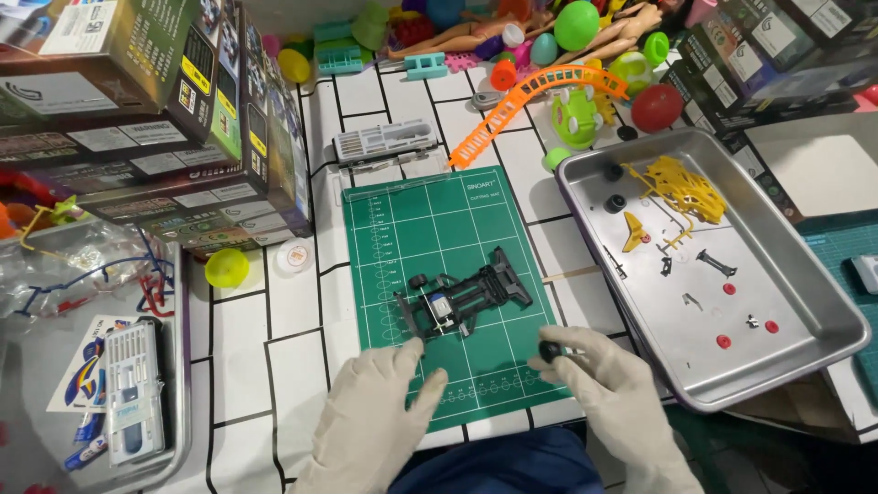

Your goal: The person assembles a black plastic toy chassis on a green cutting mat. They attach small components and a blue cylindrical part to the chassis, then use a screwdriver to tighten screws and secure the assembly.

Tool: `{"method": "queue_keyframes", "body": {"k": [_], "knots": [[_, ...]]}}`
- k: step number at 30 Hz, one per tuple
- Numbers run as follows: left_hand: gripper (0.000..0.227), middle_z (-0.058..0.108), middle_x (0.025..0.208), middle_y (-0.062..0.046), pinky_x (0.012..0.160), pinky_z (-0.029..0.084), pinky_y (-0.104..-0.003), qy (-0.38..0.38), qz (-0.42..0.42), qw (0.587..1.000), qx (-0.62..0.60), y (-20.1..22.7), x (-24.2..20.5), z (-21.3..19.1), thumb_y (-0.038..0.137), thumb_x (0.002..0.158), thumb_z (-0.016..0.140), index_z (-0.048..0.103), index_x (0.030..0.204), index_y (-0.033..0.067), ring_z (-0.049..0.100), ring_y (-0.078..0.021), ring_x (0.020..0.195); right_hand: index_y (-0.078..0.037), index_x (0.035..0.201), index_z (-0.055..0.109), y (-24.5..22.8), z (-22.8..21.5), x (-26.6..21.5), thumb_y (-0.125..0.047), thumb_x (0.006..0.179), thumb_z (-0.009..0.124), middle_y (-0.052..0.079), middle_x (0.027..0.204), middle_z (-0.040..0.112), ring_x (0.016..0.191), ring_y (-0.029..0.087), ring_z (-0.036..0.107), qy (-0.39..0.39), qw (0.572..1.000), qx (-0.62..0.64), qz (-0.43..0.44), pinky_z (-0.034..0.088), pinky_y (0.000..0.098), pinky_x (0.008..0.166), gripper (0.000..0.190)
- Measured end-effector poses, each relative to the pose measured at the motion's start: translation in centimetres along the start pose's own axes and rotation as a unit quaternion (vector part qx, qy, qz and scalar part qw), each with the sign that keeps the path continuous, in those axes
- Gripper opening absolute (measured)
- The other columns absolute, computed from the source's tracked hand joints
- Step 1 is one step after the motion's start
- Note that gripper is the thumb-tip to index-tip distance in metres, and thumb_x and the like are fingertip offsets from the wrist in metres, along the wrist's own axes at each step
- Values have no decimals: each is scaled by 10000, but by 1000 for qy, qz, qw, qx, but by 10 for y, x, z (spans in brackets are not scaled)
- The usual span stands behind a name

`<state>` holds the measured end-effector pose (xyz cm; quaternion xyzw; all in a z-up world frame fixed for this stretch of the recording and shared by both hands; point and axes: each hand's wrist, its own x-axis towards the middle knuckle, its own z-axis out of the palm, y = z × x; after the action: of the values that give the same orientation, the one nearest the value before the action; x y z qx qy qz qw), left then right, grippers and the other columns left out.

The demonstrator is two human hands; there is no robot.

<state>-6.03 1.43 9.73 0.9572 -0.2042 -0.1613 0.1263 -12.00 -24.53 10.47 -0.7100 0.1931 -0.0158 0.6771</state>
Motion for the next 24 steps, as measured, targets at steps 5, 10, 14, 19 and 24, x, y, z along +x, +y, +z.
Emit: {"method": "queue_keyframes", "body": {"k": [5,10,14,19,24], "knots": [[946,331,1630,-123,1149,307,-514,45,62,997,-10,-21,48,-34,475,829,838,360,1552,96,306,-343,1463,50,1240,730,-3,26,12,-74,855,708,245,1060,807,889,335,826,-51,989,68,120,692,407,775,405],[1010,380,1578,-104,1115,326,-506,-9,109,994,-22,-25,61,-32,436,820,843,277,1592,115,433,-356,1350,48,1230,749,7,28,16,-36,881,695,239,1044,807,836,320,816,-64,989,83,100,678,375,736,363],[779,576,1238,-95,875,532,-482,6,32,999,-15,3,42,-46,429,878,781,415,1495,126,595,-328,1102,57,1213,766,-14,32,18,33,824,730,257,1095,817,929,370,818,-13,985,90,149,654,422,909,391],[791,600,1175,-123,764,554,-447,105,-21,993,48,12,22,9,560,935,656,423,1510,70,629,-300,948,-42,1227,790,-8,30,24,5,826,748,137,1055,841,938,205,785,-23,992,-47,116,628,301,935,406],[678,644,1100,-108,715,562,-471,53,-37,997,-44,17,8,15,493,995,558,397,1517,91,668,-312,887,-158,1124,817,25,21,30,-55,807,811,4,1126,751,738,96,681,-91,975,-185,-80,626,213,770,333]]}}
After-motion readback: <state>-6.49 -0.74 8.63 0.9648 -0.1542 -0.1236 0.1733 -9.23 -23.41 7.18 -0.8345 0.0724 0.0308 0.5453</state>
